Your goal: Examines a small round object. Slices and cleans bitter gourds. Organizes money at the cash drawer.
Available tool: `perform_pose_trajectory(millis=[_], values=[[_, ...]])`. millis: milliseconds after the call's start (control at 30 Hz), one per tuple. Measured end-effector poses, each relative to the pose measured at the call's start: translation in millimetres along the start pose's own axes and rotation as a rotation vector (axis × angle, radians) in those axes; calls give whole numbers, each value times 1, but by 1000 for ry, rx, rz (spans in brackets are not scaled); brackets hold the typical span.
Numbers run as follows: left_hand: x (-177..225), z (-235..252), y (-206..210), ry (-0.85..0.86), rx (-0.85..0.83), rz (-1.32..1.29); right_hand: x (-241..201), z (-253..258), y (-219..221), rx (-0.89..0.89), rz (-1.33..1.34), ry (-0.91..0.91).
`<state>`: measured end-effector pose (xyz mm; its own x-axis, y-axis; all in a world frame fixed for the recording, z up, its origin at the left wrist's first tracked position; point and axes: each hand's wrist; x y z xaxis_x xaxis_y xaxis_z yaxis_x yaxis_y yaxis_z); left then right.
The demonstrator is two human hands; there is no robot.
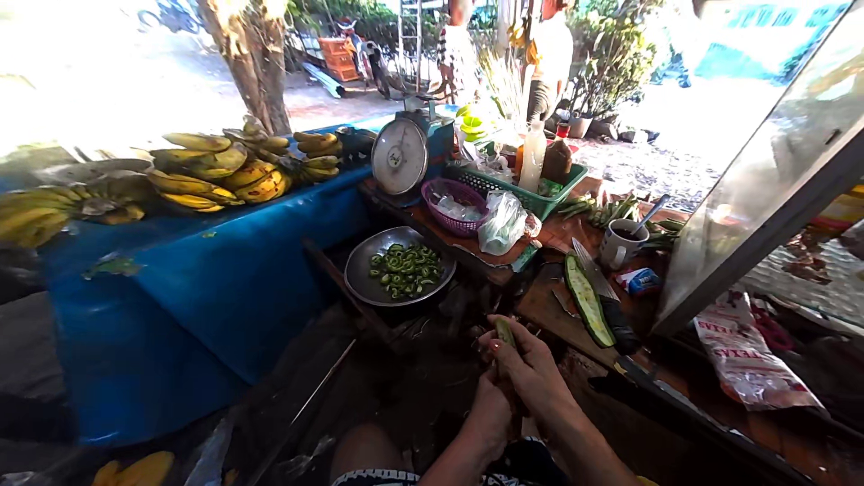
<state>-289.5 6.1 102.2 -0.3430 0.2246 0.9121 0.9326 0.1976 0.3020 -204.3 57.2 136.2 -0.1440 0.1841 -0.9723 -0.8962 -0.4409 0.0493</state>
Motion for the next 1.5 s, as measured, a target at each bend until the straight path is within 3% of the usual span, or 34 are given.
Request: perform_pose_trajectory(millis=[167, 333, 500, 967, 1167, 1333, 1500], values=[[6, -3, 2, -7, -43, -57, -4, -3, 5, 45, 114, 0], [-5, 4, -11, 77, -298, -125, -8, -4, 1, 109, 198, -31], [-17, 2, -15, -34, -341, -52, -10, -5, -2, 124, 229, -22], [-15, 1, -8, -130, -283, -155, -7, -4, -1, -26, 101, -10], [37, -22, 20, -247, -132, 32, -11, -5, -2, -12, 119, -21], [-7, -1, -3, -122, -254, -28, -10, -6, -3, 18, 156, -74], [-11, 3, -4, -53, -241, -6, -12, -3, -7, 114, 189, -98]])
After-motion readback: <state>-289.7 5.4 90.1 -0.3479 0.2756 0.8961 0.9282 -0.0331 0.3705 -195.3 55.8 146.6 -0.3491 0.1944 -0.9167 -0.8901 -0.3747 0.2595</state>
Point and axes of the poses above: each hand's wrist, its own z-axis towards the middle knuckle, its own y-axis out of the palm, x = y × z, and after that the axes turned 8 degrees about z, right-handed
